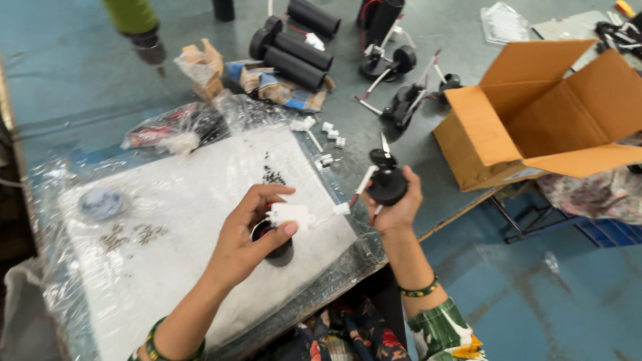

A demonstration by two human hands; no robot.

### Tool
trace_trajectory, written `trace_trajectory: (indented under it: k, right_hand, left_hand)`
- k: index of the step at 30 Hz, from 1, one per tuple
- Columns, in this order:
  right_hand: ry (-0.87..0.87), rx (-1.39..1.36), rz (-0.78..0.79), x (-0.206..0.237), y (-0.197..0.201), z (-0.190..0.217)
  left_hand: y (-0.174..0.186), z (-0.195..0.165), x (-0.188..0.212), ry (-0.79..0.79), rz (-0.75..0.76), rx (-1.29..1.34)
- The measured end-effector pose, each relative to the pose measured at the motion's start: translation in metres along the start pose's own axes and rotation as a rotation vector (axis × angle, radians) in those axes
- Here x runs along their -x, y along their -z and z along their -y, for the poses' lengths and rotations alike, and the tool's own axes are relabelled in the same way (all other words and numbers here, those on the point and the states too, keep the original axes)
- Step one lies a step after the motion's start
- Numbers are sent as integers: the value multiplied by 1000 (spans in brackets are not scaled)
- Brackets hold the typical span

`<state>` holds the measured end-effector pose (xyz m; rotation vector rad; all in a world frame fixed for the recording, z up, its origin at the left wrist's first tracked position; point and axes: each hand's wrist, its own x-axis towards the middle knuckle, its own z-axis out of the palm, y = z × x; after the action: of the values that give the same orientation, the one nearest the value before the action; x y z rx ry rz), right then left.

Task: The person assembles a small electronic device by connecting wires to a cylindrical black component and attaching a circular black part. They use red-handled scissors to trim a white cable and then reattach the parts, completing the assembly.

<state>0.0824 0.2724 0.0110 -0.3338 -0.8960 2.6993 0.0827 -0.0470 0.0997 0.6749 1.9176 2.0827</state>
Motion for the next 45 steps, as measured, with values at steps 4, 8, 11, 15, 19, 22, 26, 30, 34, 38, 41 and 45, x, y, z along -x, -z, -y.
trace_trajectory:
  k: [4,8,11,15,19,22,26,30,34,38,41,45]
  right_hand:
    - [-35,1,-70,-8,13,-7]
    - [62,187,-15,-18,27,-13]
    - [370,769,73,-19,34,-17]
    - [748,1535,190,-7,21,-14]
    - [974,1685,140,20,-20,-1]
    - [815,1370,366,44,-58,11]
    - [450,1187,698,57,-101,13]
    - [354,1192,603,43,-121,11]
    - [186,931,619,25,-123,21]
    - [239,968,656,12,-129,45]
    - [209,955,655,9,-130,68]
    - [139,804,620,10,-124,76]
  left_hand:
    - [8,-3,-1,-145,142,-62]
    - [16,5,-10,38,291,198]
    - [18,13,-25,77,223,469]
    - [6,18,-36,216,9,484]
    - [-5,12,-35,176,-66,344]
    - [-10,3,-35,77,-57,280]
    - [-15,-5,-38,-32,-10,166]
    - [-20,-11,-33,-61,-20,145]
    - [-19,-14,-20,-20,81,-42]
    - [-15,-11,-10,165,118,-84]
    - [-11,-9,-8,139,118,-9]
    - [-12,-13,-7,180,112,-234]
